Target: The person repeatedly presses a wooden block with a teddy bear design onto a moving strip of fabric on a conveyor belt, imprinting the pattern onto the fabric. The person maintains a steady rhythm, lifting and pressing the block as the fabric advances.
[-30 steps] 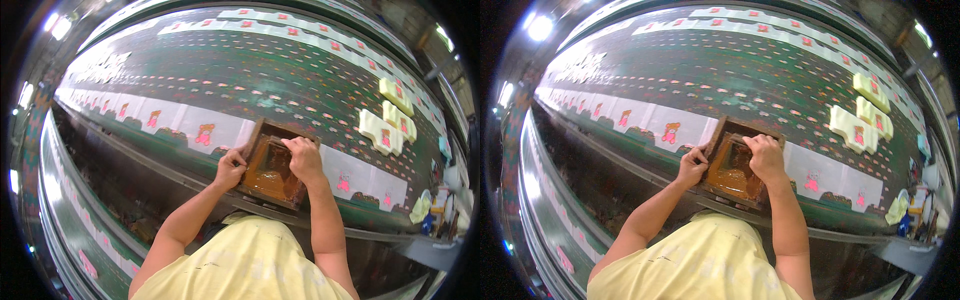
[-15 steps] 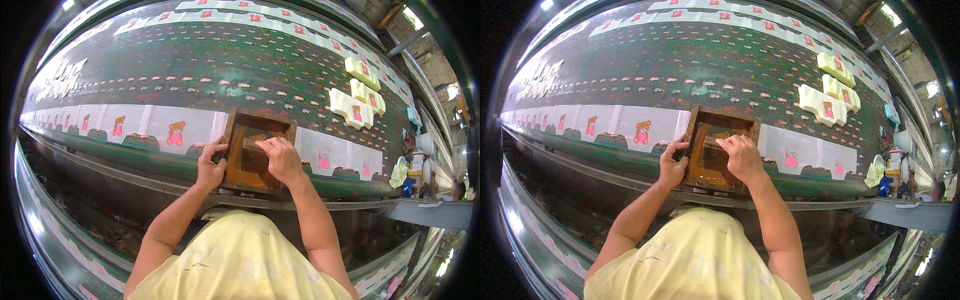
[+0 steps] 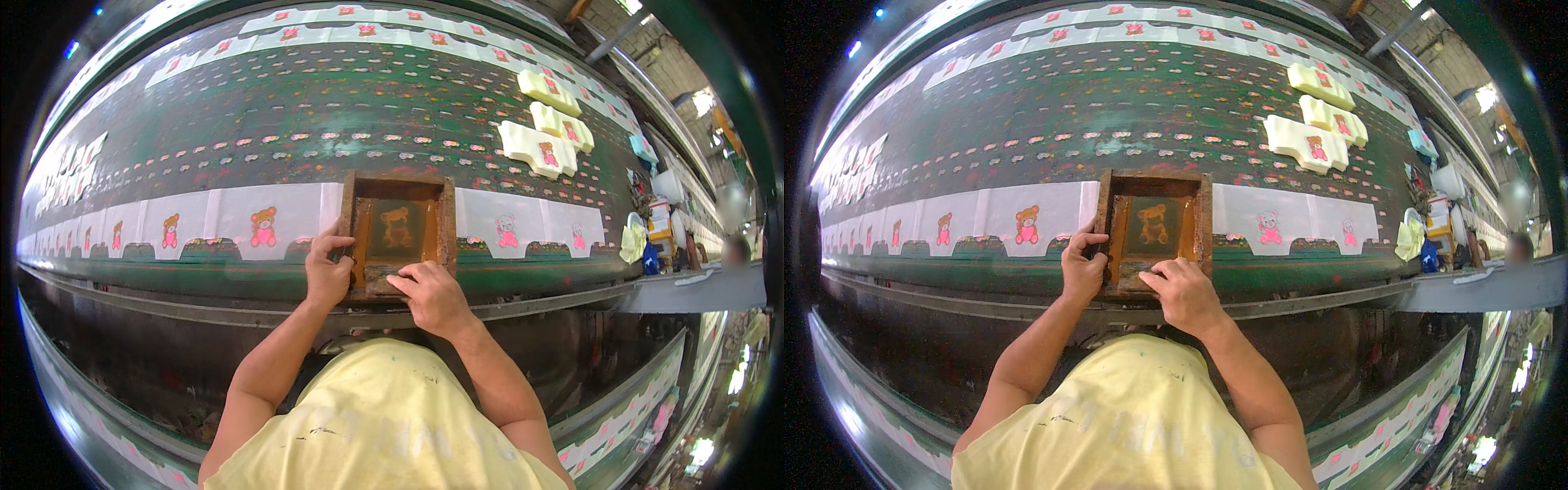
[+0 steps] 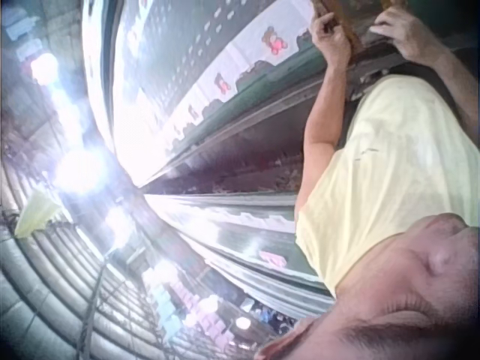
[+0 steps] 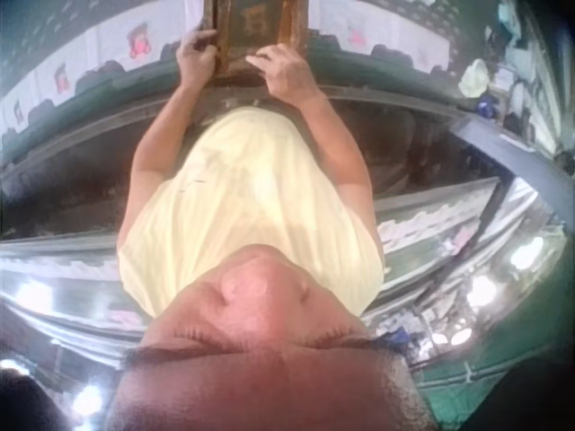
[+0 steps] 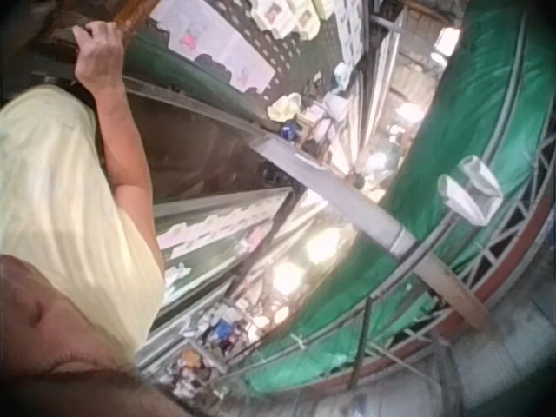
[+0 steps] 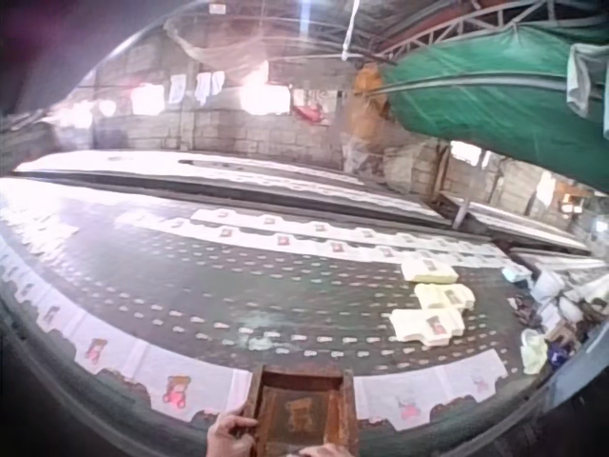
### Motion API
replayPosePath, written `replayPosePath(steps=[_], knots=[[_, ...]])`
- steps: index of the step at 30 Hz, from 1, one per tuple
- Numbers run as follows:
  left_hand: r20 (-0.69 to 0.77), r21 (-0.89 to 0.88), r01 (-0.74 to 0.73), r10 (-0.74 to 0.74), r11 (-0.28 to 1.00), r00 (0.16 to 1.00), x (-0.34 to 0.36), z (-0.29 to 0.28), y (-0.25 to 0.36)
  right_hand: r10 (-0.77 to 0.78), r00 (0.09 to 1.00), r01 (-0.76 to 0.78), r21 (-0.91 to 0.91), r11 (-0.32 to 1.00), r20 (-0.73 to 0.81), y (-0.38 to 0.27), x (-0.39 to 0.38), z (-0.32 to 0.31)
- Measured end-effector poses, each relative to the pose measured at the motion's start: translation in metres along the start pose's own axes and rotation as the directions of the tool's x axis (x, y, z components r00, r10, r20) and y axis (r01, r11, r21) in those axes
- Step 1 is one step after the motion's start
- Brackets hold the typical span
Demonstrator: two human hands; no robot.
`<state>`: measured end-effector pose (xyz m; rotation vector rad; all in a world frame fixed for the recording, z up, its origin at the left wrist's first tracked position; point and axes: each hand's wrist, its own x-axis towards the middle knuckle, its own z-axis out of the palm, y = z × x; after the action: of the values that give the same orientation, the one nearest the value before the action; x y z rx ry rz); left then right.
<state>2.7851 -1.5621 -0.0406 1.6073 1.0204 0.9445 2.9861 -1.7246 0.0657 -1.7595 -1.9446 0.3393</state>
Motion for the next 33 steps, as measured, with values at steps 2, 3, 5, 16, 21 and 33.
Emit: replayPosePath(steps=[2,3,5,16,21,33], knots=[[0.006,0.001,-0.008,0.008,1.0,1.0,0.002,0.0,0.0,0.005,1.0,-0.006,0.036,0.999,0.015,-0.001,-0.004,-0.003],[0.009,-0.003,-0.004,0.004,1.0,1.0,0.002,0.001,0.002,0.002,1.0,-0.002,0.038,0.999,0.011,-0.001,-0.008,-0.004],[0.007,-0.012,-0.026,0.026,1.0,1.0,0.002,0.002,0.001,-0.004,0.999,0.007,0.055,0.998,-0.052,0.002,-0.017,-0.006],[-0.046,-0.019,-0.321,0.32,0.947,0.946,-0.015,0.055,0.044,0.377,0.875,-0.191,0.499,0.845,-0.304,0.081,-0.114,-0.027],[-0.024,-0.095,-0.26,0.259,0.961,0.966,-0.028,0.144,0.063,0.384,0.849,-0.205,0.444,0.872,-0.362,0.135,-0.157,-0.065],[0.011,-0.336,0.062,-0.062,0.94,0.998,-0.041,0.272,0.07,0.347,0.884,-0.182,0.454,0.872,-0.312,0.245,-0.224,-0.138]])
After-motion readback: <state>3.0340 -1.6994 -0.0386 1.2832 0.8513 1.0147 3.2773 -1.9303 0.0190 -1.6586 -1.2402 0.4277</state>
